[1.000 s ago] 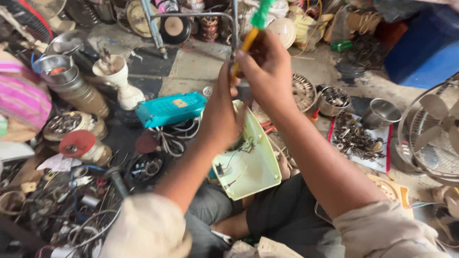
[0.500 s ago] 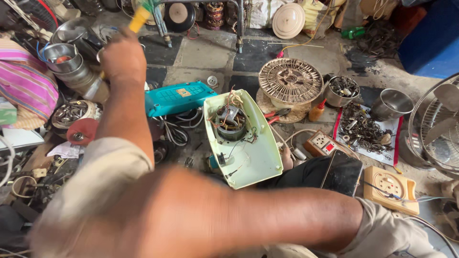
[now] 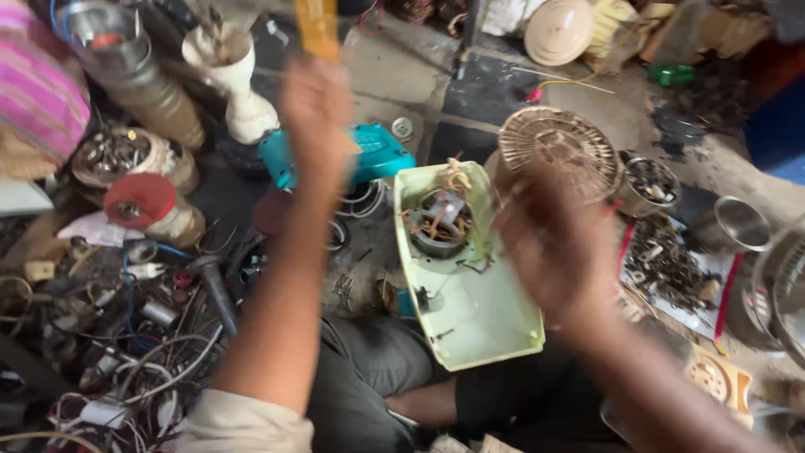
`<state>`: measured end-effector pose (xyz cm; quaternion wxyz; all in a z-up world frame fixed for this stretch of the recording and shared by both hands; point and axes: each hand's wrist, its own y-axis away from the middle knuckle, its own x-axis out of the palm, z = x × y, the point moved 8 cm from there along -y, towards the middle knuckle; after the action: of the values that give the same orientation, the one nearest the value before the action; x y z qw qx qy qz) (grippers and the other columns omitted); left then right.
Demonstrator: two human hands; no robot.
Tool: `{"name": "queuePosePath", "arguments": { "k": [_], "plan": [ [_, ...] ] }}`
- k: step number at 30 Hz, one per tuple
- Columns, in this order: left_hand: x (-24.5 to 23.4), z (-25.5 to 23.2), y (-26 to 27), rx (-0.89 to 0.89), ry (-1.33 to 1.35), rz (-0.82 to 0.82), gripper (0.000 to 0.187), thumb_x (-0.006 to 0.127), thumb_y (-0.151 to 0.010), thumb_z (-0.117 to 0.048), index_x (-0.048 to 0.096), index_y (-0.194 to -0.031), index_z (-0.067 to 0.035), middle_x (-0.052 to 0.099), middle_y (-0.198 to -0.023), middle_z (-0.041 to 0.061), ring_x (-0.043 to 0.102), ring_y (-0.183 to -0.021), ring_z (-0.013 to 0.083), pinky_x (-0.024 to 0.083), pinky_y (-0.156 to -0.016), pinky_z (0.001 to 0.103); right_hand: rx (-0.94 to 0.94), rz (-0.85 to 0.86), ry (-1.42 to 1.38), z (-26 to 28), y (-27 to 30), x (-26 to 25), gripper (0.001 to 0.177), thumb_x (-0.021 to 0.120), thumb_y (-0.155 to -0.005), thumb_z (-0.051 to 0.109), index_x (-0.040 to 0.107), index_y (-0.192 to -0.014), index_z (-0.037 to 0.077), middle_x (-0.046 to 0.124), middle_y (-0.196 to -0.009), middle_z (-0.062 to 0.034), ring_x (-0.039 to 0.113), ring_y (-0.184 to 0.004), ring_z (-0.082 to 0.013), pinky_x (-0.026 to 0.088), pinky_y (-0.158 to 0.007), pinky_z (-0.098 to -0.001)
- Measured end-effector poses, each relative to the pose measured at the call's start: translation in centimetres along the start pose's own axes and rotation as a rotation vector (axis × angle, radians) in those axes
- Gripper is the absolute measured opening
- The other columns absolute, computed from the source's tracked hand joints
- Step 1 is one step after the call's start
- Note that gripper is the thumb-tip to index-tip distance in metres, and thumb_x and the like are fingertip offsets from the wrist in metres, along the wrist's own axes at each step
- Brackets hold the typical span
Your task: The person disassembles the housing of a mixer grinder by hand and with a screwdriver, then uses pliers and screwdrivers to detach and reconnect internal wiring and components within the motor assembly.
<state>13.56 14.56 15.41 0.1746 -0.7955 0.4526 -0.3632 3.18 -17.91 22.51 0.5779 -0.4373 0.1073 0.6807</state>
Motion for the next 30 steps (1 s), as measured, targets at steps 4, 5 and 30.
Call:
{"name": "queuePosePath", "arguments": {
  "k": [4,5,30],
  "plan": [
    [5.5,0.5,7.1,-0.073,-0.447,0.382,0.032,0.071,-0.101,-0.021,0.068,-0.130,-0.007,0.078,-0.103,0.010,0.075,-0.087,0.0184,0.057,-0.074,0.032,-0.451,-0.124,-0.312,1.3,-9.2,-1.4,0.052,0.059,-0.117,0.032,0.031,-0.151,0.004,0.046,-0.145,-0.0143,0.060,-0.124,-0.0179,0.059,-0.097,-0.0330],
    [6.3,0.6,7.1,-0.041,-0.420,0.419,0.032,0.072,-0.100,-0.022,0.067,-0.129,-0.008,0.077,-0.106,0.011,0.076,-0.088,0.0182,0.059,-0.074,0.030,-0.406,-0.110,-0.351,0.1,-10.7,-0.9,0.045,0.057,-0.120,0.034,0.039,-0.148,0.005,0.050,-0.139,-0.0122,0.062,-0.119,-0.0170,0.059,-0.095,-0.0319],
    [1.7,11.7,7.4,-0.135,-0.681,0.666,0.021,0.078,-0.086,-0.024,0.078,-0.093,-0.005,0.076,-0.096,0.008,0.066,-0.092,0.0306,0.051,-0.085,0.042,-0.476,0.069,-0.351,-2.1,-17.5,11.3,0.041,0.061,-0.124,-0.012,0.036,-0.152,0.005,0.059,-0.117,-0.0108,0.061,-0.108,-0.0121,0.055,-0.096,-0.0227]
  ]
}}
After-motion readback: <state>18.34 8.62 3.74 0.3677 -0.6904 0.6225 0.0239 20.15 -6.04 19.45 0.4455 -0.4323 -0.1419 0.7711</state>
